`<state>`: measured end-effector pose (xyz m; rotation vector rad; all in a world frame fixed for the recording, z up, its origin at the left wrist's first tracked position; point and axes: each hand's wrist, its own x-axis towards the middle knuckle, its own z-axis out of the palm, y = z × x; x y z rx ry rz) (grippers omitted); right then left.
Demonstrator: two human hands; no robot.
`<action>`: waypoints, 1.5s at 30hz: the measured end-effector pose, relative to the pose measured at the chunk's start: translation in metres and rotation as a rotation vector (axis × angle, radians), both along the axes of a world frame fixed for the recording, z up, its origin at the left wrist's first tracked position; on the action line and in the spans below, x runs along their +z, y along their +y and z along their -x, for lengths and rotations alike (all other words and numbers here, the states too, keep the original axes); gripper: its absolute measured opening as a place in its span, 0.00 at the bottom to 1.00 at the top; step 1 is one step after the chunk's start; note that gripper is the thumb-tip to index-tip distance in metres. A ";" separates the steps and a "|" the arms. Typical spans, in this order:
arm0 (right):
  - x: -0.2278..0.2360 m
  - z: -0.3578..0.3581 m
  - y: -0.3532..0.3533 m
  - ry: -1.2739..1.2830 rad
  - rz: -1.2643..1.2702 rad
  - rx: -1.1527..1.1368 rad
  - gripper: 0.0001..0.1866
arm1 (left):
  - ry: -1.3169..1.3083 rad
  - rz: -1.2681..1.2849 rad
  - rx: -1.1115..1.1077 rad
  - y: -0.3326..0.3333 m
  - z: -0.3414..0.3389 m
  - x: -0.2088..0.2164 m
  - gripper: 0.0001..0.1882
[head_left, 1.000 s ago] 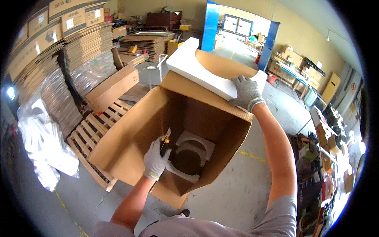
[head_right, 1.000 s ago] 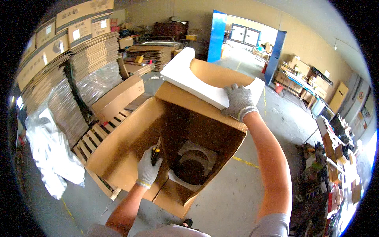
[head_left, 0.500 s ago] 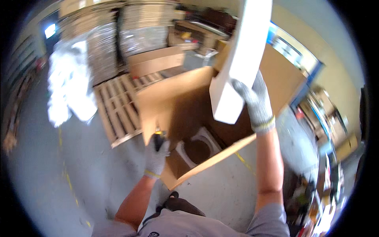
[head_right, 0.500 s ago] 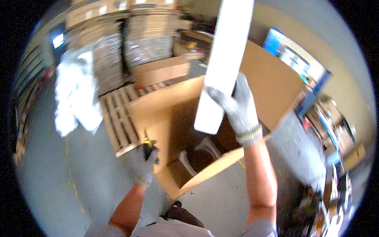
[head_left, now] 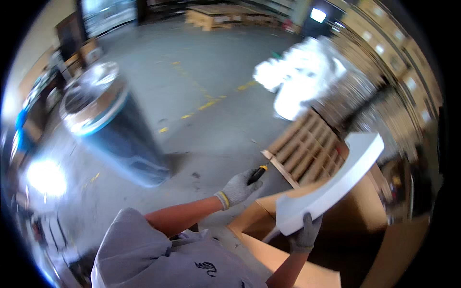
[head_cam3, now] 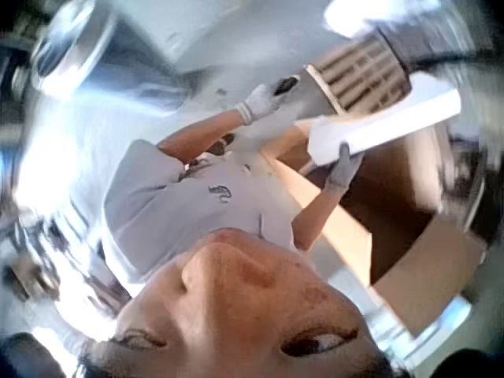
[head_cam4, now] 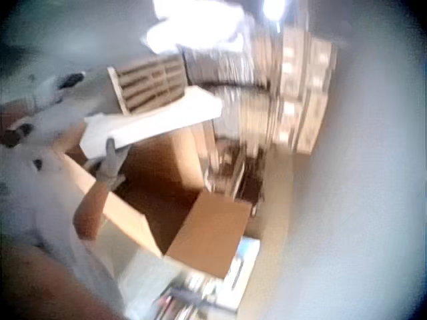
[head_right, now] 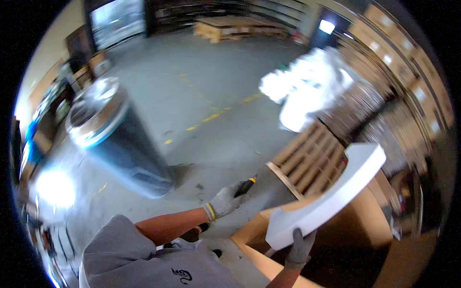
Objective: The person walks through a warehouse, picks up a box from a pallet, and uses a box cutter to open it. They remove a large roll of material wrapped in plastic and some white foam packaging pieces from the box.
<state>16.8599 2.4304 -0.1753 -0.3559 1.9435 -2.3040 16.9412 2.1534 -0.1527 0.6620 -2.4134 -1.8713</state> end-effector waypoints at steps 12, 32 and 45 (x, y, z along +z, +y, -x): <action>-0.033 -0.030 -0.100 -0.040 -0.229 0.379 0.40 | 0.367 0.972 0.968 -0.195 -0.190 0.032 0.20; -0.037 0.023 -0.335 -0.293 0.074 0.348 0.39 | 0.341 0.875 -0.433 -0.287 -0.016 -0.107 0.50; -0.051 0.325 -0.451 -0.260 0.161 0.331 0.31 | 0.234 0.277 -0.347 -0.383 0.315 -0.125 0.48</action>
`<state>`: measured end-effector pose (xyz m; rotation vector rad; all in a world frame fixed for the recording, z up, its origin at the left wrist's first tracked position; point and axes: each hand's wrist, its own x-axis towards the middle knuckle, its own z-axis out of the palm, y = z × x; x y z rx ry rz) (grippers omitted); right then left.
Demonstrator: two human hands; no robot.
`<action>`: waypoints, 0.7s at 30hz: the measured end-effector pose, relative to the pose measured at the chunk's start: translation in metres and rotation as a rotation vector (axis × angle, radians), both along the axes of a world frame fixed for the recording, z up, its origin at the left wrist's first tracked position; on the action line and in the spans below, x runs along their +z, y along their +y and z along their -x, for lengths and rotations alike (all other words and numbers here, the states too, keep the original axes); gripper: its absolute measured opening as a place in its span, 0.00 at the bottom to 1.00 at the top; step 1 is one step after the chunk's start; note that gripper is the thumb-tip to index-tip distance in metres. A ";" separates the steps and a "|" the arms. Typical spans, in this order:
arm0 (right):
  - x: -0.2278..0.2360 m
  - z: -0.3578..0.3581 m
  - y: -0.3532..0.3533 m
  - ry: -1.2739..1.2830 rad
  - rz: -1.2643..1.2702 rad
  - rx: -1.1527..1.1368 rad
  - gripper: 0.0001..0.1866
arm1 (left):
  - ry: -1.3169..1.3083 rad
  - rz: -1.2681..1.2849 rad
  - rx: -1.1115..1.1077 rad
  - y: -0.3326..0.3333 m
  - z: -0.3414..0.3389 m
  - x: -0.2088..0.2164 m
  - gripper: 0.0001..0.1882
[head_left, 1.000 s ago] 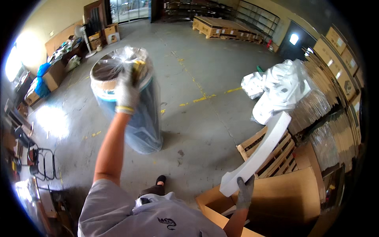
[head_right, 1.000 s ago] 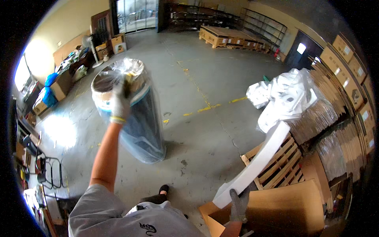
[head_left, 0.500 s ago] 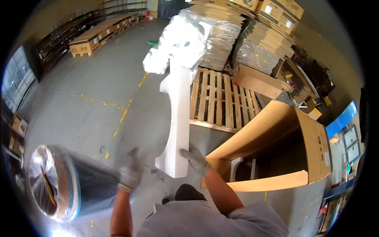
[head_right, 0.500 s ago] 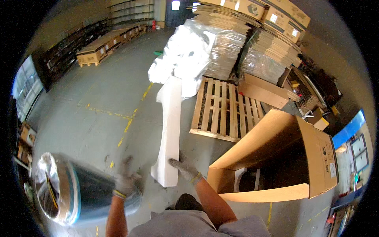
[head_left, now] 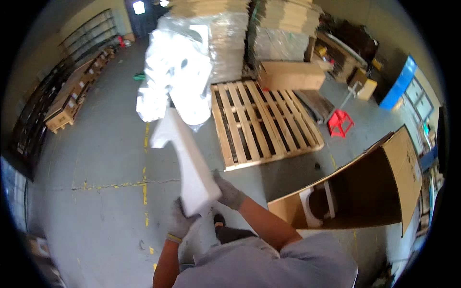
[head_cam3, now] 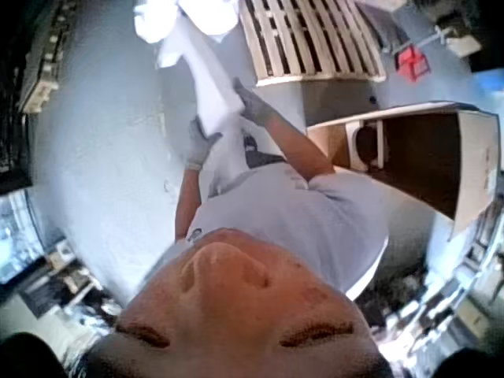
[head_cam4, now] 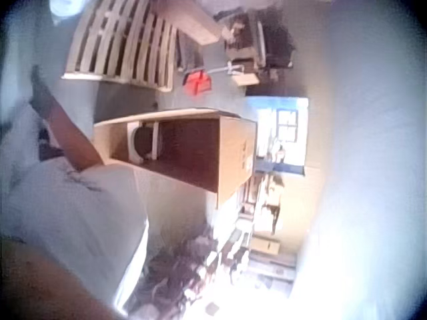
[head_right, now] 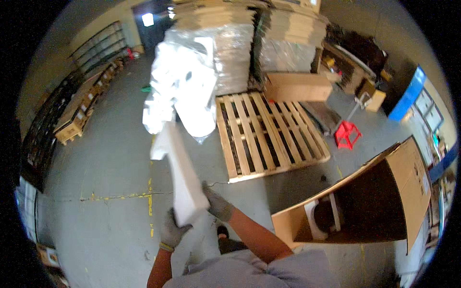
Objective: The person walks through a warehouse, picks up a box from a pallet, and uses a box cutter to open it. They remove a large roll of material wrapped in plastic and some white foam packaging pieces from the box.
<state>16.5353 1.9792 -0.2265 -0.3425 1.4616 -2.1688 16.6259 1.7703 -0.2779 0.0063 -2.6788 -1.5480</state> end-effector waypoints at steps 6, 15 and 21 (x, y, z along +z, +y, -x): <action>-0.088 0.133 -0.134 0.022 0.153 0.167 0.38 | -0.024 0.065 0.345 -0.057 0.164 0.051 0.44; -0.008 0.376 -0.190 -0.102 -0.248 -0.047 0.30 | 0.154 0.347 0.049 -0.145 0.423 0.023 0.46; -0.019 0.553 -0.124 -0.060 -0.255 -0.531 0.29 | 0.026 0.365 -0.217 -0.196 0.631 0.054 0.31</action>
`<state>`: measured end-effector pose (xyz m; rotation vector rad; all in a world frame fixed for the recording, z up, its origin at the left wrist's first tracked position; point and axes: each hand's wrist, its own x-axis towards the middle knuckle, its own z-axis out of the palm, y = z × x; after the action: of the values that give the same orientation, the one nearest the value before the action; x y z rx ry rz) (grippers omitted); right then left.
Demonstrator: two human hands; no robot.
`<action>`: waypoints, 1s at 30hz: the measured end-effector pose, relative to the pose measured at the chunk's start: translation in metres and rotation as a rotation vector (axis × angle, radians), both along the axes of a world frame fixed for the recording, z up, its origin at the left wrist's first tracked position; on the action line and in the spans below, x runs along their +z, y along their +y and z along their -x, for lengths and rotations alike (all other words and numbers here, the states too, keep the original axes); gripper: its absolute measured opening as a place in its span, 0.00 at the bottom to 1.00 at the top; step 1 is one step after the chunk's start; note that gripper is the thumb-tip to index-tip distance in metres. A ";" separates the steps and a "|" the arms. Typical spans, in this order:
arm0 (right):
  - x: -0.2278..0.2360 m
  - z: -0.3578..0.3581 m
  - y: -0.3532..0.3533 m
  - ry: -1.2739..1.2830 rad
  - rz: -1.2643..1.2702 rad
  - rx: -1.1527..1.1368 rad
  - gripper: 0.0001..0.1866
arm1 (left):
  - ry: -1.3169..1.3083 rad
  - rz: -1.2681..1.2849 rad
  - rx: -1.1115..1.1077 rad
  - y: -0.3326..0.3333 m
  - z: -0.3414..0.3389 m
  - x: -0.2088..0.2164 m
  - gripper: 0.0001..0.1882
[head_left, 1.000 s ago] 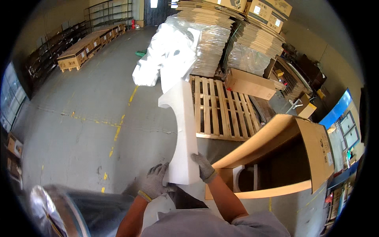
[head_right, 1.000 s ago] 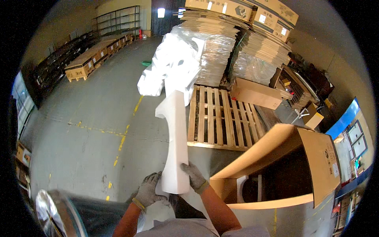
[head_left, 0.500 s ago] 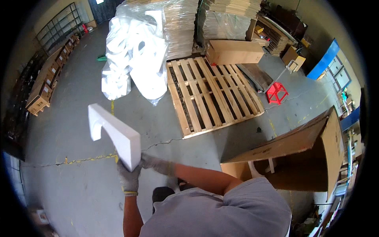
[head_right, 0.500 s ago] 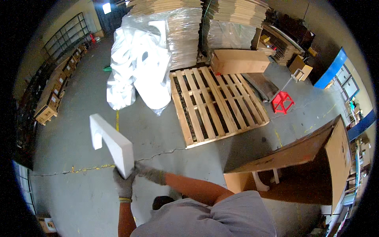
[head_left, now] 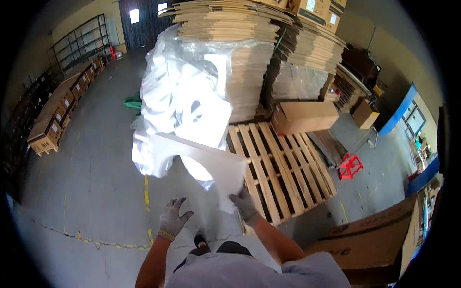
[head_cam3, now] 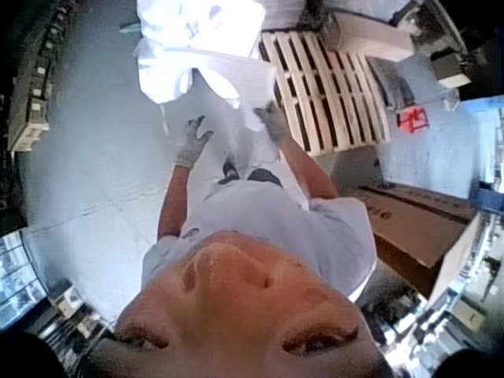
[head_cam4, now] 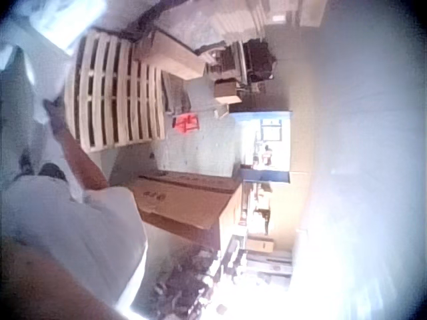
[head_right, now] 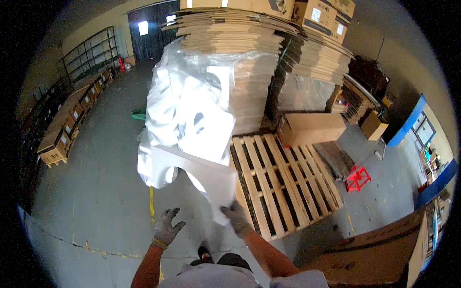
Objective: The person walks through a warehouse, picks up a box from a pallet, and uses a box cutter to open it. They remove a large roll of material wrapped in plastic and some white foam packaging pieces from the box.
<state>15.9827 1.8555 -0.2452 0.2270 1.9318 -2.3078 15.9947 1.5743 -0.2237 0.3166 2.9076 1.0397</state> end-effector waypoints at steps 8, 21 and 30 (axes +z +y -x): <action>-0.006 0.118 0.116 0.253 0.215 -0.615 0.34 | 0.210 -0.054 -0.148 0.020 0.291 0.044 0.21; -0.028 0.393 0.166 0.230 0.250 -0.981 0.30 | 0.682 0.243 -0.063 0.068 0.837 0.056 0.30; 0.000 0.421 0.101 0.188 0.185 -1.128 0.28 | 0.845 0.653 0.105 0.059 1.193 0.095 0.33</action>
<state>15.5620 1.9562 -0.2453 1.4363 1.8858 -3.1930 14.8018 1.6333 -0.1285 0.6965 3.7799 -0.1796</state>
